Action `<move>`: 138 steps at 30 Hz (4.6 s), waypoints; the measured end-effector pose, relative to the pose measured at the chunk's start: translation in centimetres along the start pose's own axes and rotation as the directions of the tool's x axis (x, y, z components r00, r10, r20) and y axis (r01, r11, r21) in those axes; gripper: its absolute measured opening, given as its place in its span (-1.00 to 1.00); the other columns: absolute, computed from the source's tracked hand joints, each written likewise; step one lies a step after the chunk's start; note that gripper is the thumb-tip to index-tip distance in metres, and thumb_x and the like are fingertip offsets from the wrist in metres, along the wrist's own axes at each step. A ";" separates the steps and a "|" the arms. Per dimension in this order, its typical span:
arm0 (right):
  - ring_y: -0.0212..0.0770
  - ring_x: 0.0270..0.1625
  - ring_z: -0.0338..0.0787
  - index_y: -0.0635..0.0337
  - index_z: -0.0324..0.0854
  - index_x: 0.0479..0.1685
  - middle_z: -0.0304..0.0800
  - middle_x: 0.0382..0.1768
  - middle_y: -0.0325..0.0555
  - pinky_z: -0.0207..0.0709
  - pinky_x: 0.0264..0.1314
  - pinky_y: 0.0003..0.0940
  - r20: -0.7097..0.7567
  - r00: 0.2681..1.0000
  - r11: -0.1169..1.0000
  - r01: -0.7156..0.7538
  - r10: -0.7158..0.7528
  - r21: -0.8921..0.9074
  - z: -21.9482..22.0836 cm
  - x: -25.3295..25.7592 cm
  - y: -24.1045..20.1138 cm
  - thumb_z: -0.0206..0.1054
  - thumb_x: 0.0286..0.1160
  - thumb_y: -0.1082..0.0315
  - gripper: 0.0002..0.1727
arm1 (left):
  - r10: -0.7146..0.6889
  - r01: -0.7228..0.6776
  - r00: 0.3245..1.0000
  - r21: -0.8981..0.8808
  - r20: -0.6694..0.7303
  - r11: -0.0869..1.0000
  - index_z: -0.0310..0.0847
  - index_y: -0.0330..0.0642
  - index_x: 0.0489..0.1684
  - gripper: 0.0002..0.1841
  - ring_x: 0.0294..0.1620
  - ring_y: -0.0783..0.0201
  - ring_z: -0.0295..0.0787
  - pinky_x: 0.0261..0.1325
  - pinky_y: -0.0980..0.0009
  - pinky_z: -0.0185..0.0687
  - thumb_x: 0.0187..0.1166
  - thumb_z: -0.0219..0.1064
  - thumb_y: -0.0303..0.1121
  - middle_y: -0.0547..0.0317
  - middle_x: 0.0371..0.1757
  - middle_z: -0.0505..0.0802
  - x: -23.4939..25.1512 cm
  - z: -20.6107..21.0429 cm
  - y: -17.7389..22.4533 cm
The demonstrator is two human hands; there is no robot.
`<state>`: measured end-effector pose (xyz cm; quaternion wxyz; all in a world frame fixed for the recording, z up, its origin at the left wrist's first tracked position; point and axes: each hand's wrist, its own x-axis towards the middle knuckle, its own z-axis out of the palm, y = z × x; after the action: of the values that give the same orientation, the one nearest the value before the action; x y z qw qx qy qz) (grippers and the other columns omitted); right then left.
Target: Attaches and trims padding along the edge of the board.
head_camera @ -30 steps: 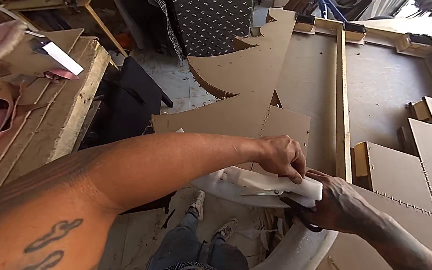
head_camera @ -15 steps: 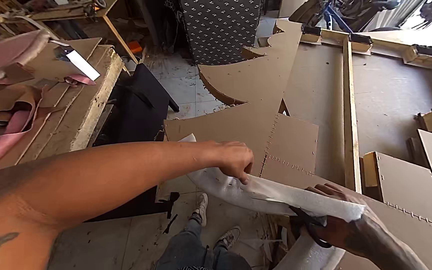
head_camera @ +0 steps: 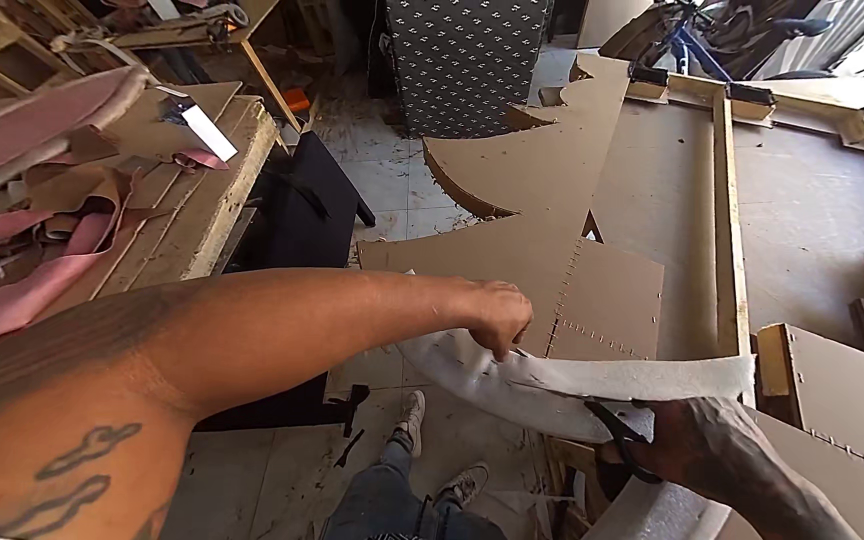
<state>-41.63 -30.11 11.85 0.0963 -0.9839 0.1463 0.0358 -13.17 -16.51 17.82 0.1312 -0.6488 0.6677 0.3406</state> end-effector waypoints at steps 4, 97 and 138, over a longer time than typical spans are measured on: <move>-0.14 -0.10 0.82 -0.37 0.77 0.08 0.80 -0.23 -0.32 0.69 -0.25 0.01 0.016 0.993 0.993 0.120 -0.121 0.017 0.3 2.2 -1.6 0.57 -0.26 -0.34 -0.30 | 0.057 -0.057 0.998 0.014 0.000 0.998 0.78 -0.08 -0.05 -0.75 -0.19 0.22 0.78 -0.06 0.08 0.68 0.34 0.58 -0.36 0.22 -0.25 0.87 -0.1 0.0 -0.1; 0.12 -0.13 0.88 0.03 0.64 0.11 0.84 -0.24 0.05 0.70 -0.15 0.18 0.264 0.815 0.771 -0.576 0.516 0.270 -0.2 15.5 -29.3 0.44 0.35 -0.23 -0.43 | 0.573 -0.635 0.771 -0.261 -0.277 0.727 0.81 -0.02 -0.11 -0.84 -0.23 0.43 0.77 -0.05 0.32 0.74 0.71 0.31 -0.24 0.33 -0.26 0.84 -2.9 -3.1 -17.0; 0.32 0.02 0.83 0.22 0.54 0.37 0.84 -0.03 0.21 0.70 -0.16 0.21 0.191 -0.032 -0.115 -0.891 0.981 0.440 6.7 -21.4 -36.4 0.56 0.01 -0.30 -0.05 | 0.760 -0.789 0.567 0.058 -0.318 0.612 0.87 0.19 0.04 -0.79 -0.22 0.57 0.83 -0.11 0.49 0.85 0.60 0.40 -0.07 0.46 -0.15 0.90 1.3 13.2 12.1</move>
<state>-51.63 11.42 13.90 0.2461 -0.5248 0.8139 -0.0395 -28.43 -10.14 10.80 -0.1677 -0.3406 0.8797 0.2865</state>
